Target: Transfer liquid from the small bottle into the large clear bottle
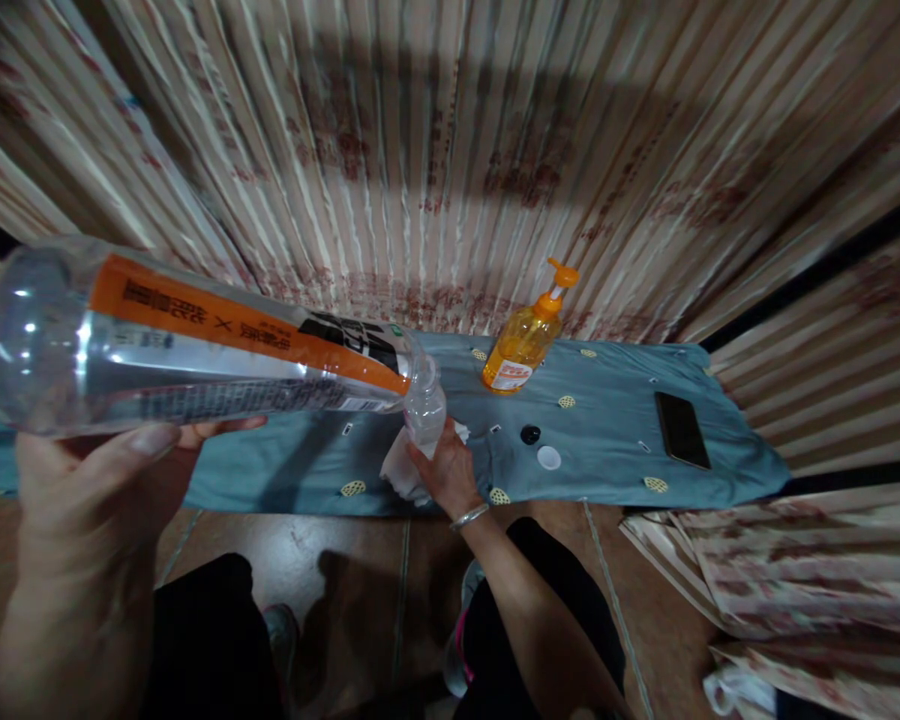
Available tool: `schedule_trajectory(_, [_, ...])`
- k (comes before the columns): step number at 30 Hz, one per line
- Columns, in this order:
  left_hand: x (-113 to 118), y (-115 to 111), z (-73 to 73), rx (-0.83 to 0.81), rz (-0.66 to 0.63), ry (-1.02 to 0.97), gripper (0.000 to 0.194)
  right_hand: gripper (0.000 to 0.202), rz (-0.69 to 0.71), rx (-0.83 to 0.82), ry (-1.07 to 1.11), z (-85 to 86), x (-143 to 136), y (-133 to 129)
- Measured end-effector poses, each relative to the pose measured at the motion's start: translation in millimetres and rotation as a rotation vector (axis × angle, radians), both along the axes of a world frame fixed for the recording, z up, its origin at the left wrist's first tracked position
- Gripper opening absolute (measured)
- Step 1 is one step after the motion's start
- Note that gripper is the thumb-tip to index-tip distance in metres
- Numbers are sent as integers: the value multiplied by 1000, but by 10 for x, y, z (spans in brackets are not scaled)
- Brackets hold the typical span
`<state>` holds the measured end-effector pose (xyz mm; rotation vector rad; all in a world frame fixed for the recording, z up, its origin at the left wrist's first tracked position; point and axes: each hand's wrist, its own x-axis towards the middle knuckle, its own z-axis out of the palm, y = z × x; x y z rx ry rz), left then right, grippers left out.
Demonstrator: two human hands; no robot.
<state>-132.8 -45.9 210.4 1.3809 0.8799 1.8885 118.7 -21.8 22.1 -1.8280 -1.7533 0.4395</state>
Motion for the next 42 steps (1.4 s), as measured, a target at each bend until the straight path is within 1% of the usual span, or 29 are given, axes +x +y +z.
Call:
schedule_trajectory(2, [7, -4, 5, 0, 4, -30, 62, 66, 1, 10, 9, -1, 0, -1])
schedule_trajectory(7, [29, -3, 18, 16, -13, -17, 61, 66, 13, 12, 36, -2, -1, -2])
schedule_trajectory(11, [48, -9, 32, 2, -25, -92, 62, 65, 2, -1, 45, -11, -1, 0])
schedule_trajectory(17, [65, -19, 45, 8, -59, -165, 53, 69, 11, 46, 60, -24, -3, 5])
schedule_trajectory(23, [51, -37, 48, -31, -27, -169, 67, 67, -8, 45, 58, -22, -15, -1])
schedule_trajectory(27, [51, -40, 49, -43, -6, -157, 62, 67, 1, 57, 48, -17, -12, -4])
schedule_trajectory(33, [61, -36, 49, -69, 37, -153, 71, 67, -3, 77, 47, -26, -16, -4])
schedule_trajectory(35, [57, -35, 45, -72, 43, -153, 69, 65, -15, 68, 34, -31, -19, -5])
schedule_trajectory(40, [67, -55, 61, -79, 65, -128, 55, 62, -8, 45, -8, -31, -17, -2])
schedule_trajectory(42, [85, -70, 77, -100, 89, -120, 54, 63, -7, 38, -20, -32, -18, 1])
